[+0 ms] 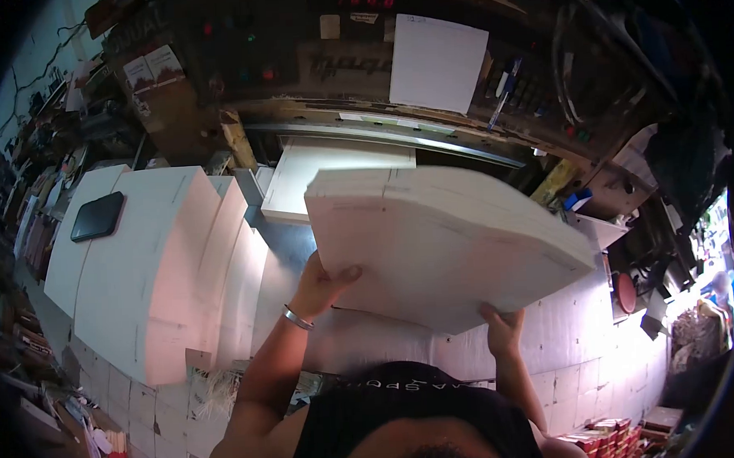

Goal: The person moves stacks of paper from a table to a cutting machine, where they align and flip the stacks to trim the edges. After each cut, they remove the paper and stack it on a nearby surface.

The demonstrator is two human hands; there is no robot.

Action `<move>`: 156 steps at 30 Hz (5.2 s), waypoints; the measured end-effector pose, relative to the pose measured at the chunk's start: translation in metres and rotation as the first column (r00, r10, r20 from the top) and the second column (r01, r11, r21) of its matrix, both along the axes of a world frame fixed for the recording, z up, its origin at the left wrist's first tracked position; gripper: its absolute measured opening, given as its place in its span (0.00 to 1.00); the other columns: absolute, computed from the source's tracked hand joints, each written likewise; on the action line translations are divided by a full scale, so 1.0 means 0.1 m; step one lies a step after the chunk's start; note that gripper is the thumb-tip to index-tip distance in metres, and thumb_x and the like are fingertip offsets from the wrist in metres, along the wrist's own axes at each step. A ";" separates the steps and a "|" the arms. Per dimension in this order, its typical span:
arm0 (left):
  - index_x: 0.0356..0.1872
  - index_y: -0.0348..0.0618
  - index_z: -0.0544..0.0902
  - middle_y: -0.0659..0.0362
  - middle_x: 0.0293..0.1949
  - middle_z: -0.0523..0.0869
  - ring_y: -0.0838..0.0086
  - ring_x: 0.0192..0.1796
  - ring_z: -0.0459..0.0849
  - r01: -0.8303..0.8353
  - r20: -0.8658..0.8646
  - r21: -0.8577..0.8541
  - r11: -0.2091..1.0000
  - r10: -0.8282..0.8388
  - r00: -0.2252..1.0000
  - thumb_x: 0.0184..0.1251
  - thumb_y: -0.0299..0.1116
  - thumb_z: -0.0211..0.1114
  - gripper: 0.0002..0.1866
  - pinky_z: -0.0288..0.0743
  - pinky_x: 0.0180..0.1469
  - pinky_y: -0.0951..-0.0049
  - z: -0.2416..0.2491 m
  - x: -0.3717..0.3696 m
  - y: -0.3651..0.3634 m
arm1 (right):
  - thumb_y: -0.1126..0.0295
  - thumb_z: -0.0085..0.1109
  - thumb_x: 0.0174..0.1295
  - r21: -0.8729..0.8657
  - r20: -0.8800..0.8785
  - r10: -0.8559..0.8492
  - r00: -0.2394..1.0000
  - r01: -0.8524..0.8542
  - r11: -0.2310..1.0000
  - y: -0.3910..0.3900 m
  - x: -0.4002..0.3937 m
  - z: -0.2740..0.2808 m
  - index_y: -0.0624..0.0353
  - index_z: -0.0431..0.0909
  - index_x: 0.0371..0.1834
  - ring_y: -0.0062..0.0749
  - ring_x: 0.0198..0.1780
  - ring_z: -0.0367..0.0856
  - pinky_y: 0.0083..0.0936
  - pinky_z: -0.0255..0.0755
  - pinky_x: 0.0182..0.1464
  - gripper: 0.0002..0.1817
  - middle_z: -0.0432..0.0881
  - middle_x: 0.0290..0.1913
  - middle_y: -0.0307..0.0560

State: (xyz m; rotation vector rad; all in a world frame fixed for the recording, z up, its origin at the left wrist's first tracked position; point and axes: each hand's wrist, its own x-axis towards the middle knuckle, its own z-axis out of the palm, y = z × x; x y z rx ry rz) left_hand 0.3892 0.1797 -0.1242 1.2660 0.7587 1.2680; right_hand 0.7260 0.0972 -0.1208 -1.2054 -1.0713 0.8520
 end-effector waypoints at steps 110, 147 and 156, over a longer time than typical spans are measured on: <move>0.60 0.35 0.77 0.54 0.51 0.85 0.72 0.53 0.81 -0.099 -0.108 0.111 0.989 0.111 0.988 0.68 0.34 0.70 0.23 0.76 0.57 0.69 -0.30 -0.05 -0.09 | 0.70 0.71 0.50 -0.230 0.973 0.222 -0.065 -0.385 0.894 0.35 -0.28 2.68 0.61 0.68 0.67 0.60 0.55 0.83 0.43 0.75 0.57 0.38 0.82 0.52 0.65; 0.42 0.40 0.90 0.49 0.47 0.90 0.54 0.52 0.88 0.384 -0.992 -0.100 0.918 -0.065 -0.104 0.73 0.68 0.48 0.38 0.80 0.55 0.55 -0.54 1.07 1.01 | 0.77 0.59 0.65 -0.550 -0.389 0.069 0.919 -0.292 0.783 -0.79 0.65 -1.44 0.66 0.67 0.68 0.45 0.54 0.84 0.40 0.80 0.58 0.27 0.82 0.57 0.56; 0.55 0.44 0.81 0.52 0.52 0.87 0.57 0.56 0.84 0.039 -0.628 0.521 0.852 0.353 0.694 0.68 0.59 0.64 0.29 0.74 0.61 0.58 0.08 0.70 0.42 | 0.75 0.56 0.70 -0.655 -0.382 0.038 0.923 -0.299 0.694 -0.73 0.62 -1.24 0.67 0.66 0.68 0.48 0.57 0.83 0.42 0.80 0.59 0.24 0.80 0.59 0.58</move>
